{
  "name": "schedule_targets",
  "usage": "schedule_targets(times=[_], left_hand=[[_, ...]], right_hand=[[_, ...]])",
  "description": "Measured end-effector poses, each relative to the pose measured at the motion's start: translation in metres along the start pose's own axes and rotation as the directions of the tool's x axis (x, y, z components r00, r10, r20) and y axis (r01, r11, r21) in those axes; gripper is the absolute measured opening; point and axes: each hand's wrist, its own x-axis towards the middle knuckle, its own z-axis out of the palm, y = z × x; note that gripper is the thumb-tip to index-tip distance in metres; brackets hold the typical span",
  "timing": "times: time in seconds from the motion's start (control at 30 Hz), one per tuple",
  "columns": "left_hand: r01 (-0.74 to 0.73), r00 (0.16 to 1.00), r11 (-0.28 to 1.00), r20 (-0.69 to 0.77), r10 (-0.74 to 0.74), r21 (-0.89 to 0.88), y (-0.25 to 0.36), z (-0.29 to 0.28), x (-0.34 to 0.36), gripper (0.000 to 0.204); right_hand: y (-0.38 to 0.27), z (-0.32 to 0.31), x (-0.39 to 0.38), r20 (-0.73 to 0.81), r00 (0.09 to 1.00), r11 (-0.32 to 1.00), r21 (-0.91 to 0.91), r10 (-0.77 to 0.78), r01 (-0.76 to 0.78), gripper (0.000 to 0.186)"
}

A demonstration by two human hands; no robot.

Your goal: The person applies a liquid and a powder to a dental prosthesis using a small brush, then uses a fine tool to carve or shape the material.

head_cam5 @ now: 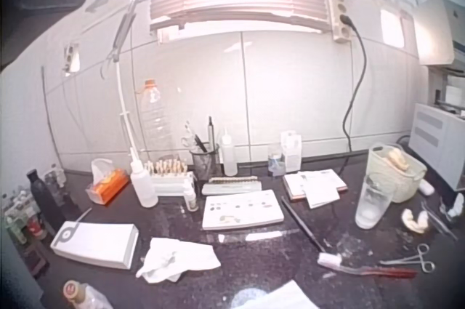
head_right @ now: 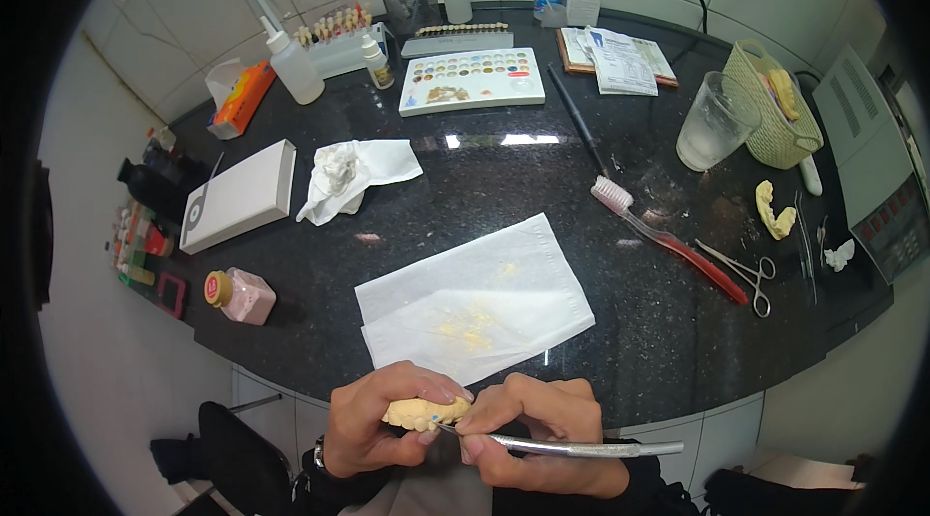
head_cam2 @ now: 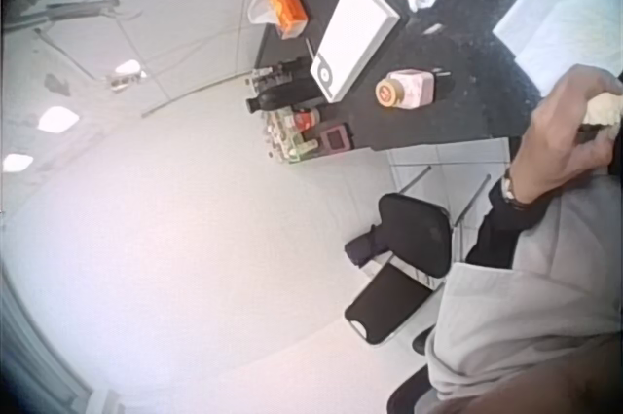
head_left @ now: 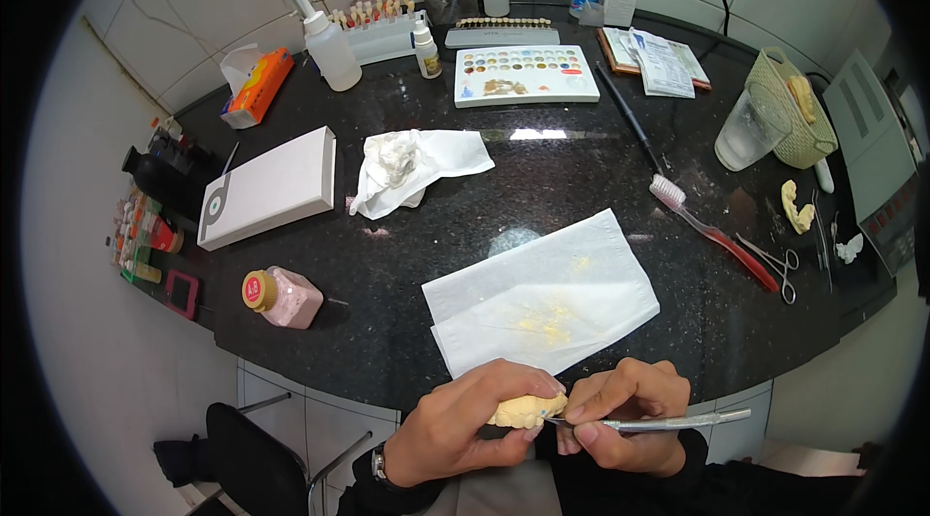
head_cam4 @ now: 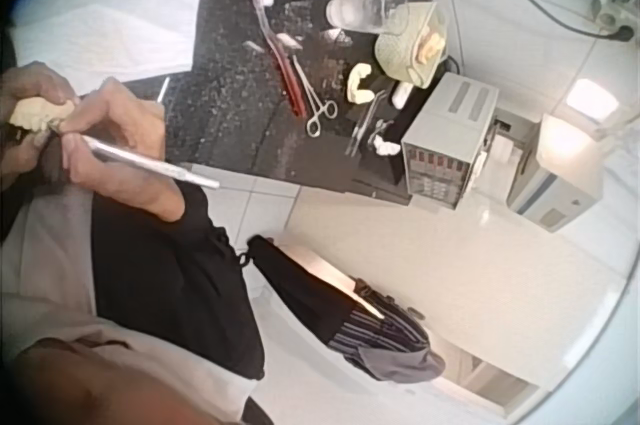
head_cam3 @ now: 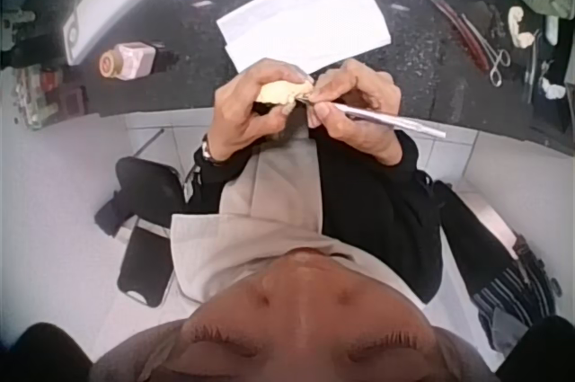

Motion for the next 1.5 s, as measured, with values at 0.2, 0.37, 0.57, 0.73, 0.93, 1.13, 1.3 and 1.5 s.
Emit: schedule_targets(times=[0.2,0.37,0.57,0.73,0.93,1.13,1.3,1.5], left_hand=[[0.012,1.0,1.0,-0.026,-0.012,0.014,0.0014,0.0019,0.0003,0.031],[0.018,0.999,1.0,-0.038,-0.018,0.015,0.0014,0.002,0.0005,0.028],[-0.003,0.999,1.0,-0.042,0.003,0.013,0.0024,0.002,0.0022,0.029],[-0.009,1.0,1.0,-0.011,0.009,0.008,-0.0008,0.0006,-0.0005,0.034],[0.026,0.998,1.0,-0.049,-0.026,0.011,0.0039,0.0021,0.0028,0.028],[-0.002,0.998,1.0,-0.067,0.002,0.001,0.0016,0.0024,0.0029,0.027],[0.001,0.997,1.0,-0.074,0.0,0.009,0.0006,0.0033,0.0026,0.025],[0.011,0.997,1.0,-0.074,-0.01,0.006,0.0011,0.0032,0.0023,0.024]], right_hand=[[-0.004,-0.0034,0.003,0.089,0.996,0.996,-0.083,-0.002,0.009,0.011],[-0.0034,-0.0052,0.0052,0.151,0.988,0.991,-0.123,-0.023,0.042,0.01],[0.0019,-0.0004,-0.003,-0.001,1.0,1.0,-0.006,0.001,-0.001,0.011],[0.0,-0.0018,0.0006,0.067,0.996,0.99,-0.125,-0.055,0.063,0.01],[-0.0029,-0.004,0.0029,0.112,0.991,0.991,-0.11,-0.069,0.081,0.011],[-0.001,-0.0026,0.0011,0.098,0.992,0.986,-0.137,-0.078,0.092,0.012],[0.0015,-0.0002,0.0001,0.072,0.99,0.981,-0.149,-0.118,0.127,0.012],[0.0,-0.0023,0.0011,0.101,0.989,0.981,-0.15,-0.108,0.122,0.012]])
